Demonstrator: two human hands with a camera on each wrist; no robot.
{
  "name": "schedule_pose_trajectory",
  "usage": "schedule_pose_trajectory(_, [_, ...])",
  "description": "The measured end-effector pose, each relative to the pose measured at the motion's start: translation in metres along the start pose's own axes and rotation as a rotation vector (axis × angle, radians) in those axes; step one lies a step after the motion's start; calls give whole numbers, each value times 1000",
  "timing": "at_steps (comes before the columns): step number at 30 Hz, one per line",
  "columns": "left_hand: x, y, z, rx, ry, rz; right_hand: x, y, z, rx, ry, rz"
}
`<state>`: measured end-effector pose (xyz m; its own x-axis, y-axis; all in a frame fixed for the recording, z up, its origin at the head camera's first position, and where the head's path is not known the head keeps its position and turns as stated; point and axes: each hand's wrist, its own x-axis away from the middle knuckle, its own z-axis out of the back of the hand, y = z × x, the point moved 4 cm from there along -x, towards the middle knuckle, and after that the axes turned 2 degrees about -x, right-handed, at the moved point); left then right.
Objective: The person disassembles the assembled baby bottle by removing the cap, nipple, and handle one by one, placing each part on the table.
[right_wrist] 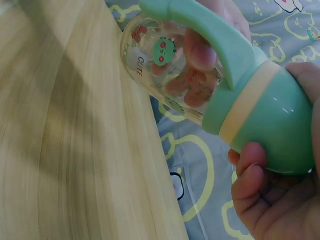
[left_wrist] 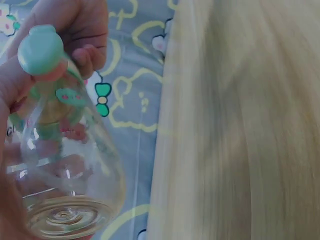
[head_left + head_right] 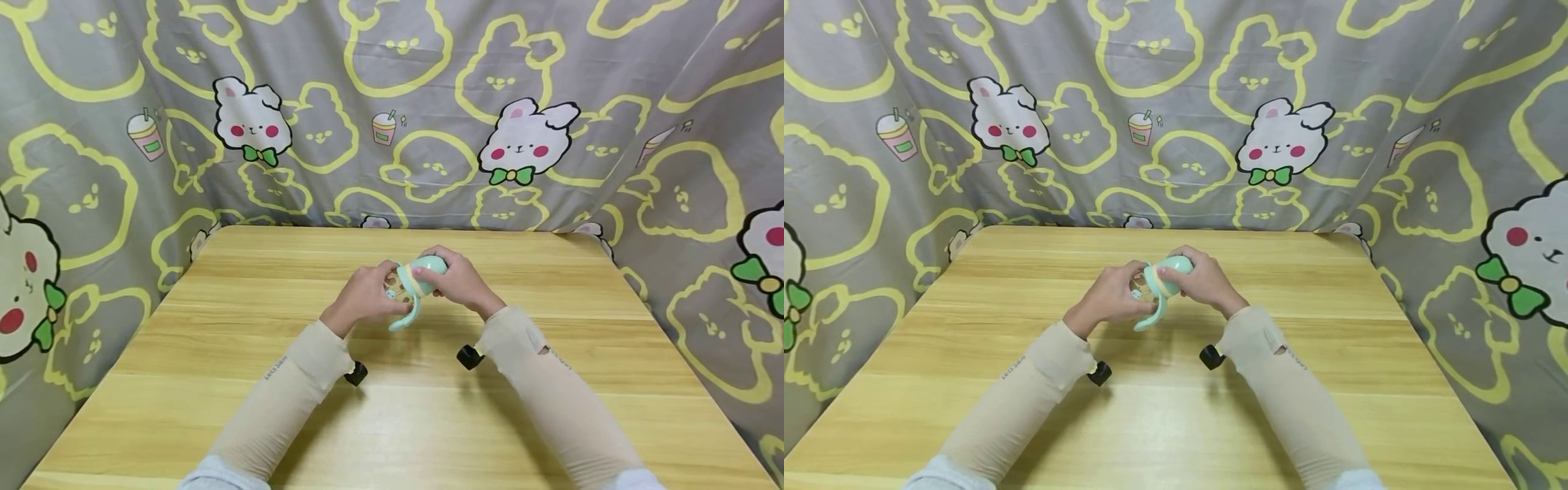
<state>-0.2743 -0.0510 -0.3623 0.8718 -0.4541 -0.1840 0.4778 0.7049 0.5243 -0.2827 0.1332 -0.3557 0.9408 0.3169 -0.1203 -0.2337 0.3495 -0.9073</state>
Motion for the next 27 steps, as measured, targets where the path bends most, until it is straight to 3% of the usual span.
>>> schedule_pose_trajectory(2, [2, -7, 1, 66, -12, 37, 1, 0, 6, -37, 9, 15])
schedule_pose_trajectory(7, [10, -23, 7, 57, 43, 91, 4, 6, 34, -80, 85, 7])
schedule_pose_trajectory(12, [10, -22, 10, 25, 86, 33, 2, 11, 39, -62, 59, -2])
schedule_pose_trajectory(27, [11, -20, 12, 28, 92, 43, 5, 8, 44, -40, 75, 2])
